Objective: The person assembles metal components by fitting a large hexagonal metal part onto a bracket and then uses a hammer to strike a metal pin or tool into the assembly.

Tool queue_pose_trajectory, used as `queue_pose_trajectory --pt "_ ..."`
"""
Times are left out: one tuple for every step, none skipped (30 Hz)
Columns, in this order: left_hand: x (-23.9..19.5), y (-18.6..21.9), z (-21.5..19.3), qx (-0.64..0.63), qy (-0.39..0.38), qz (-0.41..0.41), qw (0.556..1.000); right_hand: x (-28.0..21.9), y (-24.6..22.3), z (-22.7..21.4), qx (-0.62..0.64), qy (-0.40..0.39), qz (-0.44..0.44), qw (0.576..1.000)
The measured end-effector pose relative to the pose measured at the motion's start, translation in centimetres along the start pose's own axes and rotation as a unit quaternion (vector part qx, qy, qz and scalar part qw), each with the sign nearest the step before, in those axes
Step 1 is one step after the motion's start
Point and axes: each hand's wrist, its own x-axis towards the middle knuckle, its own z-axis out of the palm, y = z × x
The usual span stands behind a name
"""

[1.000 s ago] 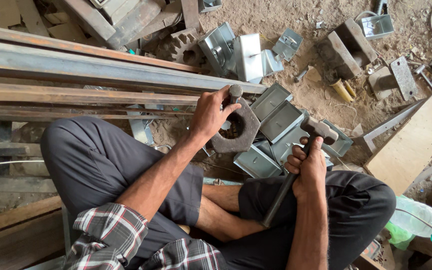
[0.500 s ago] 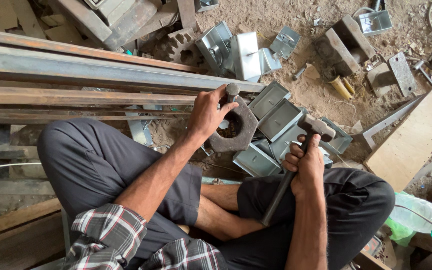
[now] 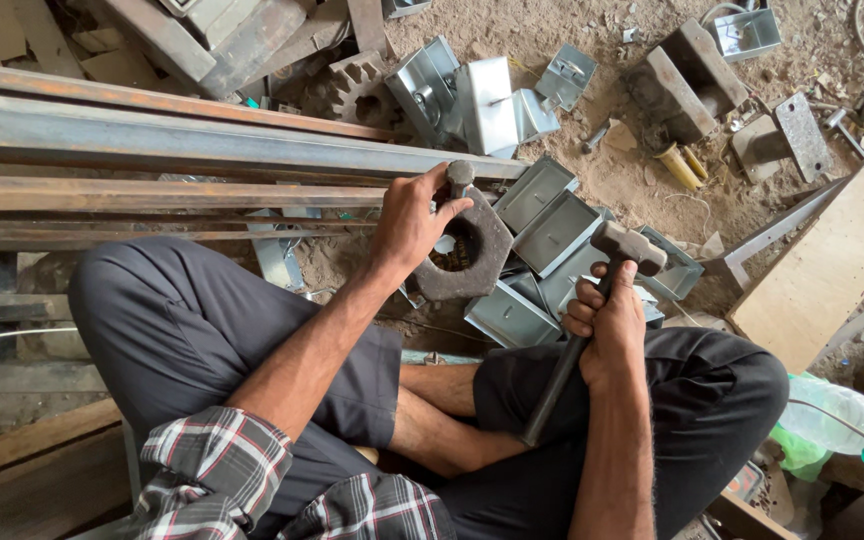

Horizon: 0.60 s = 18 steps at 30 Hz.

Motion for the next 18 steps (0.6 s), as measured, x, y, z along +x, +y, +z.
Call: queue_pose_trajectory --pt "0.0 -0.08 0.05 -0.001 -0.002 -0.001 1.0 -0.02 0.01 -0.01 -0.001 -0.002 -0.002 1.0" --pt "-0.01 -0.15 0.1 -0.002 -0.002 0.002 1.0 -0.04 0.06 -0.02 -0.002 -0.004 -0.005 1.0" --pt "-0.02 -0.21 0.14 -0.003 -0.001 0.005 1.0 -0.06 0.09 -0.03 -0.002 -0.006 -0.007 1.0" --pt "-0.03 -0.25 0.16 -0.004 -0.001 0.008 1.0 -0.04 0.1 -0.04 -0.002 -0.005 -0.007 1.0" --pt "-0.04 -0.26 0.17 -0.004 0.001 0.012 1.0 0.0 0.12 -0.02 -0.002 -0.003 -0.007 1.0" --pt "-0.04 -0.25 0.18 -0.005 0.002 0.016 1.0 0.01 0.12 -0.02 -0.002 -0.002 -0.007 1.0" --pt "-0.06 -0.21 0.17 -0.005 0.003 0.02 1.0 -0.04 0.12 -0.04 -0.002 -0.004 -0.006 1.0" --pt "-0.05 -0.19 0.12 -0.005 0.002 0.018 1.0 -0.07 0.11 -0.01 -0.002 -0.006 -0.006 1.0" --pt "-0.06 -0.15 0.06 -0.004 0.0 0.016 1.0 -0.1 0.1 0.04 -0.002 -0.008 -0.005 1.0" --pt "-0.07 -0.1 0.02 -0.004 -0.002 0.015 1.0 -0.13 0.09 0.1 -0.003 -0.007 -0.005 1.0" --pt "-0.05 -0.07 0.0 -0.004 -0.003 0.009 1.0 -0.14 0.07 0.18 -0.004 -0.006 -0.005 1.0" --pt "-0.05 -0.05 0.0 -0.004 -0.005 0.004 1.0 -0.18 0.04 0.23 -0.005 -0.005 -0.006 1.0" --pt "-0.05 -0.05 0.02 -0.004 -0.007 -0.002 1.0 -0.26 -0.01 0.26 -0.003 -0.005 -0.005 1.0" --pt "-0.03 -0.07 0.07 -0.005 -0.004 0.003 1.0 -0.31 -0.08 0.28 -0.002 -0.006 -0.005 1.0" --pt "-0.03 -0.1 0.11 -0.006 -0.002 0.008 1.0 -0.35 -0.14 0.31 0.0 -0.007 -0.004 1.0" --pt "-0.06 -0.15 0.15 -0.006 0.001 0.012 1.0 -0.4 -0.17 0.34 -0.002 -0.004 -0.005 1.0" --pt "-0.01 -0.22 0.19 -0.004 -0.004 0.008 1.0 -0.43 -0.19 0.38 -0.005 -0.001 -0.006 1.0" --pt "0.04 -0.31 0.2 -0.002 -0.008 0.005 1.0 -0.45 -0.16 0.41 -0.007 0.001 -0.005 1.0"
